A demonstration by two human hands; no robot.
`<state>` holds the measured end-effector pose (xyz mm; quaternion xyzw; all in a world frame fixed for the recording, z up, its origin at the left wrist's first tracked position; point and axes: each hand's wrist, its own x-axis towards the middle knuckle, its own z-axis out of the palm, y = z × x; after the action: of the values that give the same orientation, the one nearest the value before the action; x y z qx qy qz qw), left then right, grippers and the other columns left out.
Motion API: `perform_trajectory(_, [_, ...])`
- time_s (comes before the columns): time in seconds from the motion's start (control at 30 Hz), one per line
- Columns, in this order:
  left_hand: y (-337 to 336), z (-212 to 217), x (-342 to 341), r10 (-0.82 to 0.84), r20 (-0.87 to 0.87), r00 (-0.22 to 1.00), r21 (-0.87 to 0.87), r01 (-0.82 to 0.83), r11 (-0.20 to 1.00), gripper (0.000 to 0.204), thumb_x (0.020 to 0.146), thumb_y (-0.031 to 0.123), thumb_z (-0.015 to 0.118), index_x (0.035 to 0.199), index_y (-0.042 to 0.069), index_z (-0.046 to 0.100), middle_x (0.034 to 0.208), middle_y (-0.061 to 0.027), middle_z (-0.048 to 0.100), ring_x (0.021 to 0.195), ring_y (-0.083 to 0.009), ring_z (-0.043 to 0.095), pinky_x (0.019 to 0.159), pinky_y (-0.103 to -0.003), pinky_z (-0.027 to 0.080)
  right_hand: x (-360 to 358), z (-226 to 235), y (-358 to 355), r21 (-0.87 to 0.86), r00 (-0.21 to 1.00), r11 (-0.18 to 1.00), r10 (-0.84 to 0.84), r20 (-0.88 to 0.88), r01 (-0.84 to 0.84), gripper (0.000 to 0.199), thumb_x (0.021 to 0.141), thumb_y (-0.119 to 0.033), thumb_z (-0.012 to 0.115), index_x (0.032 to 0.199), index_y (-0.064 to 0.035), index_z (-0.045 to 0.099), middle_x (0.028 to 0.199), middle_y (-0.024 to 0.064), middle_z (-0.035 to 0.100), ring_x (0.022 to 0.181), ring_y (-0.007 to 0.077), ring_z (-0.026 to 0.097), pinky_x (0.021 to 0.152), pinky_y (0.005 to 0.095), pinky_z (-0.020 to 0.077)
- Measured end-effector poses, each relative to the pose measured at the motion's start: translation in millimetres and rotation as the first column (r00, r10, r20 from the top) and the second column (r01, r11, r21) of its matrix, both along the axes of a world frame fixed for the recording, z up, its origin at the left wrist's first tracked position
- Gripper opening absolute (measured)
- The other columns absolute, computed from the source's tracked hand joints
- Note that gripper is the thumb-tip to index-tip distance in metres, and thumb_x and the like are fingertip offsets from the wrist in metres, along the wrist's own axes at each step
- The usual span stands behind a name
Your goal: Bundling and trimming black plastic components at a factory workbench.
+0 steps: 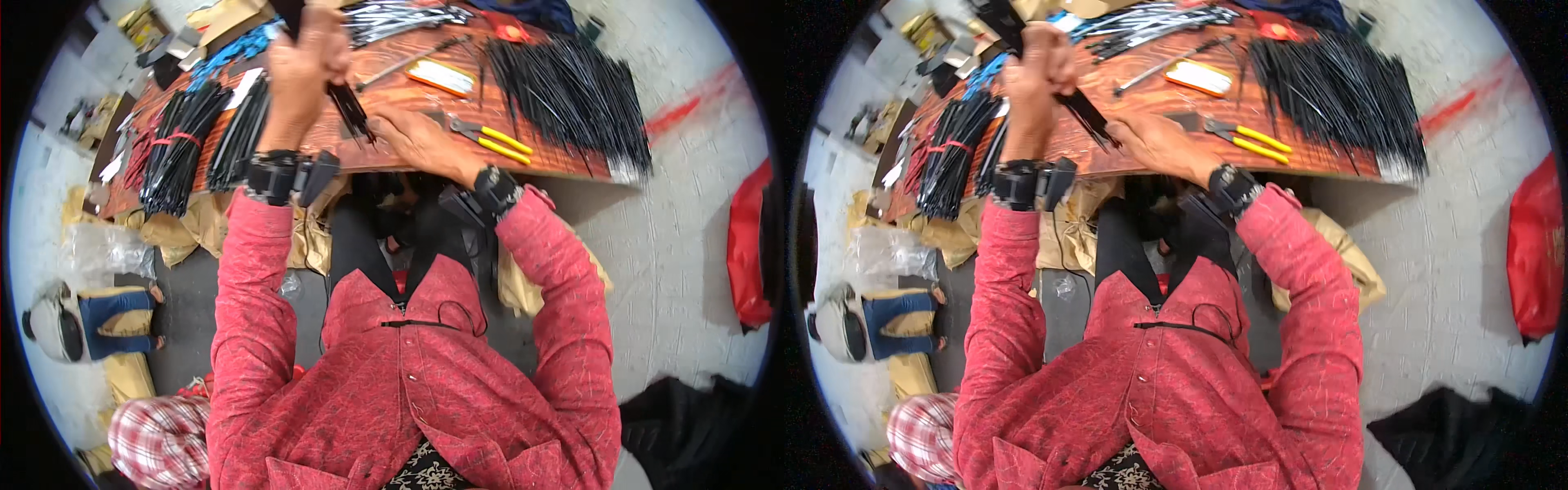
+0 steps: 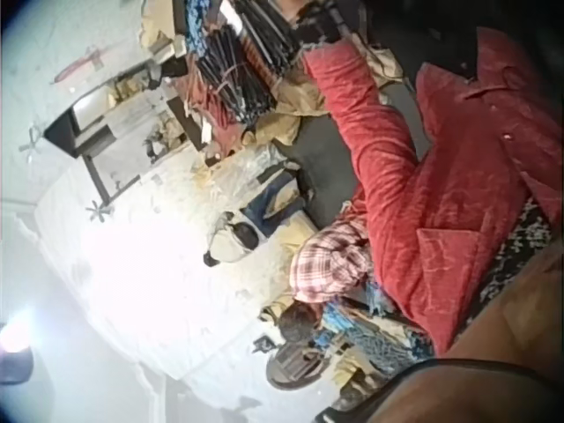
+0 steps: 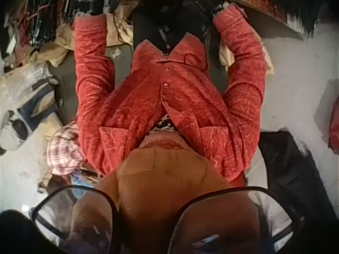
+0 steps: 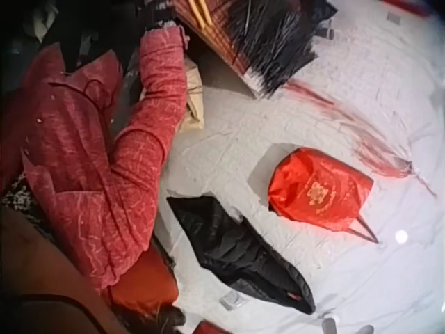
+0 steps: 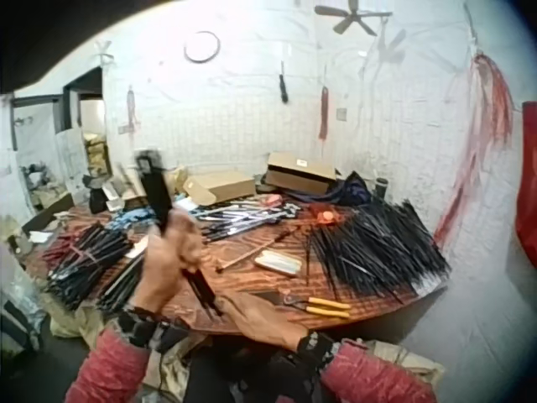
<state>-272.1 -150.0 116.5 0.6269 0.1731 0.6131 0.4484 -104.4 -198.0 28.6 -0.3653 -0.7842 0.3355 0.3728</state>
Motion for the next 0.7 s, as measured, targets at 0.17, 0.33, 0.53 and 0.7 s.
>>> perform_trajectory(0.17, [6, -90, 8, 0.415, -0.397, 0.818, 0.497, -0.189, 0.847, 0.034, 0.079, 0.014, 0.065, 0.107, -0.007, 0.064, 0.095, -0.0233, 0.065, 0.092, -0.0397, 0.062, 0.087, -0.049, 0.048, 2, -32, 5, 0.111, 0.968, 0.974, -0.211, 0.136, 0.196, 0.029, 0.100, -0.018, 0.045, 0.119, 0.0004, 0.056, 0.115, 0.0202, 0.060, 0.112, 0.0325, 0.057, 0.098, 0.0377, 0.0432])
perform_trajectory(0.33, [-24, -65, 20, -0.034, -0.319, 0.947, 0.242, 0.117, 0.963, 0.046, 0.095, 0.027, 0.062, 0.127, -0.004, 0.053, 0.113, -0.0145, 0.063, 0.104, -0.0268, 0.058, 0.094, -0.039, 0.045, 25, -58, -7, -0.035, 0.974, 0.984, -0.170, 0.149, 0.177, 0.038, 0.103, -0.024, 0.041, 0.122, 0.0066, 0.051, 0.115, 0.0251, 0.060, 0.111, 0.0335, 0.057, 0.095, 0.0384, 0.0421])
perform_trajectory(0.53, [-31, -66, 19, -0.039, -0.003, 0.999, 0.057, 0.039, 0.998, 0.046, 0.099, 0.039, 0.057, 0.126, 0.002, 0.052, 0.085, -0.0032, 0.056, 0.073, -0.0135, 0.052, 0.066, -0.028, 0.045, -5, -55, -9, -0.243, 0.991, 0.962, -0.136, -0.014, 0.128, 0.041, 0.104, -0.025, 0.040, 0.126, 0.0089, 0.048, 0.116, 0.0210, 0.061, 0.108, 0.0319, 0.057, 0.095, 0.0380, 0.0420])
perform_trajectory(0.7, [-38, -68, 16, -0.182, 0.270, 0.946, -0.224, 0.245, 0.943, 0.034, 0.098, 0.042, 0.058, 0.104, 0.010, 0.052, 0.068, 0.0044, 0.040, 0.055, -0.0028, 0.035, 0.047, -0.020, 0.031, -7, -66, -25, -0.386, 0.968, 0.920, -0.041, -0.248, -0.060, 0.039, 0.104, -0.028, 0.040, 0.119, 0.0065, 0.052, 0.103, 0.0121, 0.061, 0.094, 0.0252, 0.058, 0.087, 0.0341, 0.0443])
